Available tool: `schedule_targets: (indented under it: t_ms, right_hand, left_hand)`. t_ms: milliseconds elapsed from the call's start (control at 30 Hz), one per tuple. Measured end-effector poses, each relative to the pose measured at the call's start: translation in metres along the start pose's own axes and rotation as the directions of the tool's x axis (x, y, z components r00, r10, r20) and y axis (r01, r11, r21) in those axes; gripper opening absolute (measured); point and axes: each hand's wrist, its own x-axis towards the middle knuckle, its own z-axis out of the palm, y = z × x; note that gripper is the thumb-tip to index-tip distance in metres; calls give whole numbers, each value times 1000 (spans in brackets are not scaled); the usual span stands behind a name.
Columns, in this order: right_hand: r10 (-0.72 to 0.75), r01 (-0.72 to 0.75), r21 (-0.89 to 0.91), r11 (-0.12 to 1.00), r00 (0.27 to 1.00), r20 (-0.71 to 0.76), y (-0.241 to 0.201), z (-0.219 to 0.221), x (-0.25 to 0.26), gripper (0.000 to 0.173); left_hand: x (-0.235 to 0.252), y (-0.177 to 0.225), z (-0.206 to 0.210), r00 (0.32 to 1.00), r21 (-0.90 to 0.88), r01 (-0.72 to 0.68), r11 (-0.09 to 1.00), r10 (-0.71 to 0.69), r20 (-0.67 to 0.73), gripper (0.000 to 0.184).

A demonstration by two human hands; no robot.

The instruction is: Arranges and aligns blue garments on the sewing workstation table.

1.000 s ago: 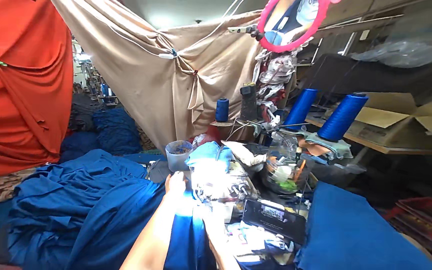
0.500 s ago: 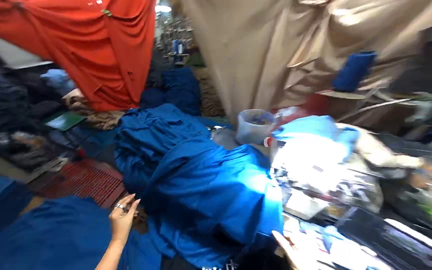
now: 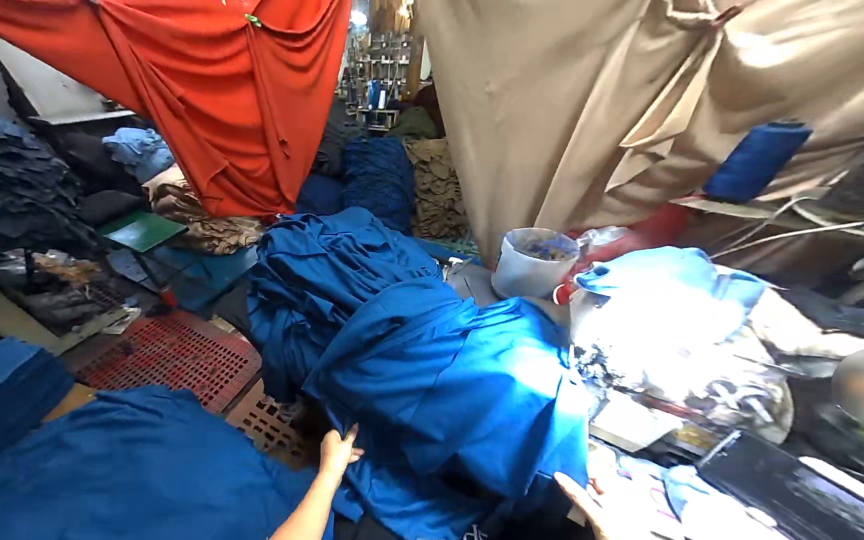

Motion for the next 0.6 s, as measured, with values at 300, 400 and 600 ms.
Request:
schedule_targets:
  t_ms: [300,400,600]
  right_hand:
    - [-16,17,31,999,999,-36,-3,4,-2,15]
    - [-48,47,-18,999,998,-39,-1,5,-3,18]
    - [-88,89,15,996,996,-18,9,1,0,11]
  left_hand:
    - [-95,47,-124,878,626,-311,715,469,-99,54]
    - [-102,43,-134,945,580,-215,786,317,-78,58]
    - [-114,0,-111,983,455,-128,881,173,-58,40]
